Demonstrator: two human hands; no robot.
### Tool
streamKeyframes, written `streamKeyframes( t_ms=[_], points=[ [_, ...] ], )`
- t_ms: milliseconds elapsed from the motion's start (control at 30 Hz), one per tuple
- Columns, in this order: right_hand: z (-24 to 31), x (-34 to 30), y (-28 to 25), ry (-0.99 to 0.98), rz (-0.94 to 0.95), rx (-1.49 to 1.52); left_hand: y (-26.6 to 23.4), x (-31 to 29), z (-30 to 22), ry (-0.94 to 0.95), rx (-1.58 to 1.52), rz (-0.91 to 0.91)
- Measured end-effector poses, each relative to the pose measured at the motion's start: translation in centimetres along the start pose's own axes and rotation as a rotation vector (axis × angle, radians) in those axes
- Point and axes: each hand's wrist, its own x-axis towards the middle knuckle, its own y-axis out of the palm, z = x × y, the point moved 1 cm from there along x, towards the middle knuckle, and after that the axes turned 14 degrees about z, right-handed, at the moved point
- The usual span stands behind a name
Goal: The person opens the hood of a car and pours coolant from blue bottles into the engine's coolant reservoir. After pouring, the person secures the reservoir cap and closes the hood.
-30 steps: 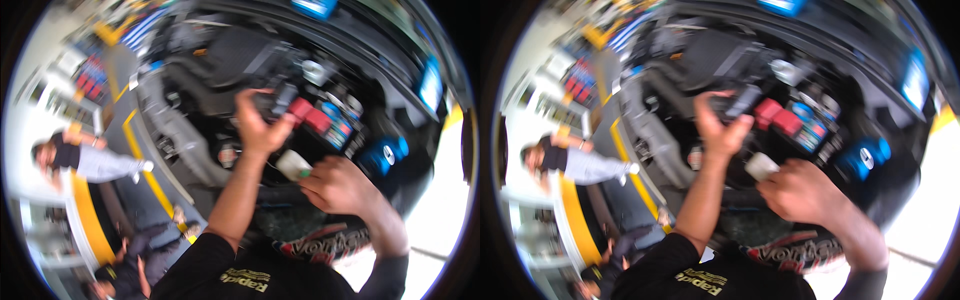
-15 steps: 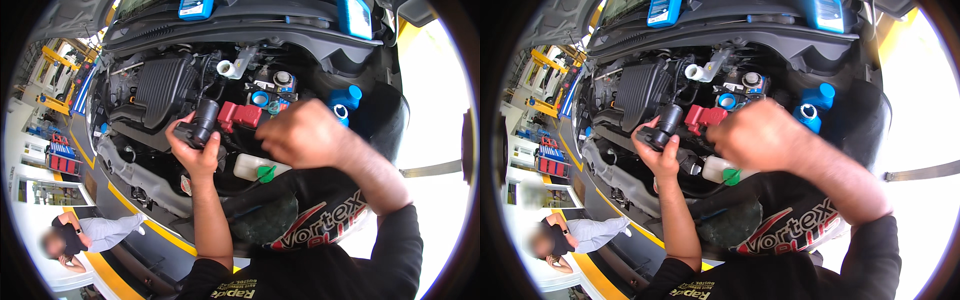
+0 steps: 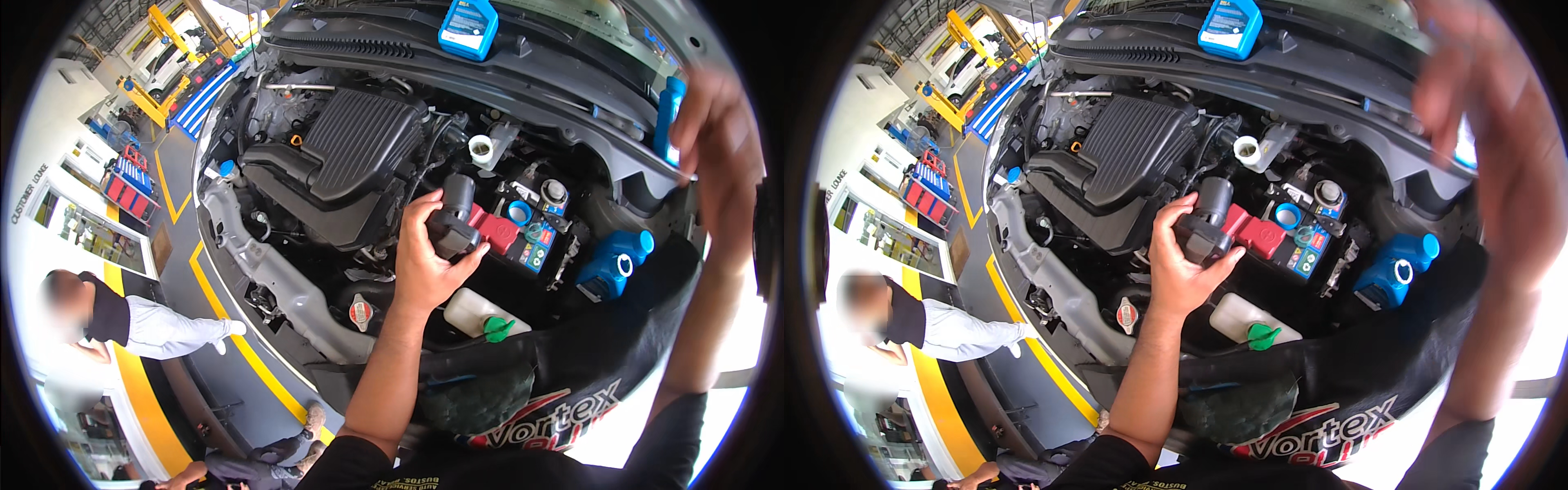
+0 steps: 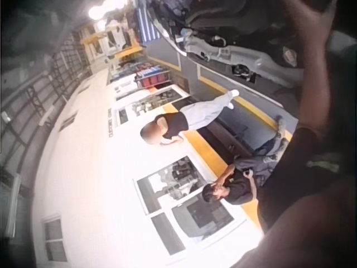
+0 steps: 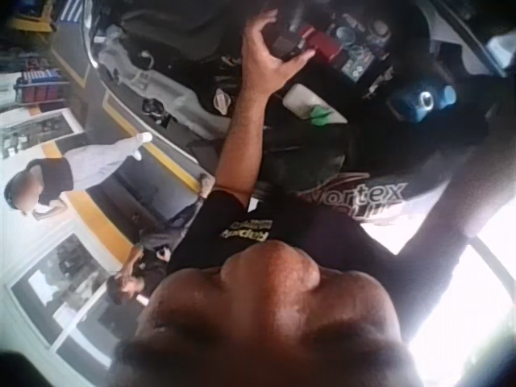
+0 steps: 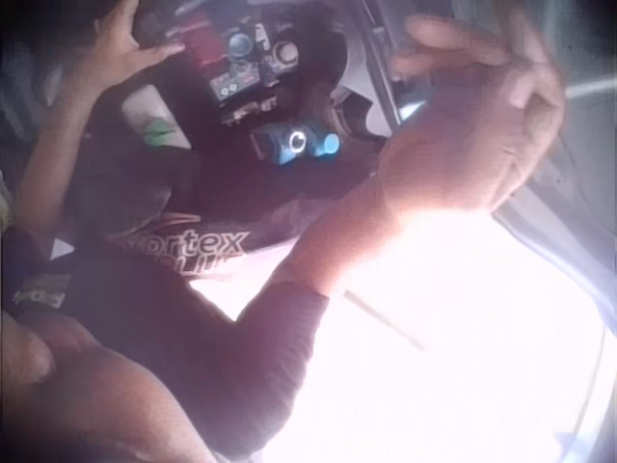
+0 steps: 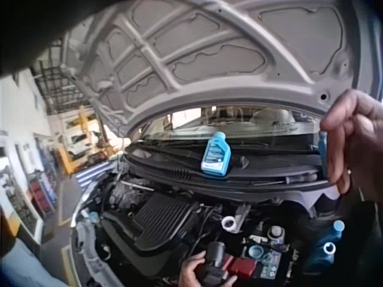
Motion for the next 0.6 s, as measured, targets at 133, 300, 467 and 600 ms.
streamKeyframes(
  t_ms=[133,300,467,600],
  points=[
    [3.1,7.7,-1.1,0.025,0.272,-0.083,1.8,0.8,0.5,0.047,-0.084,0.031],
    [1.8,11.3,0.5,0.073,0.411,-0.031,0.9,0.3,0.8,0.022,-0.031,0.057],
    [1.6,11.0,0.2,0.099,0.437,-0.014,1.4,0.4,0.8,0.026,-0.046,0.078],
    [0.9,9.7,0.0,0.107,0.414,0.017,0.6,0.2,0.6,0.023,0.005,0.051]
  ],
)
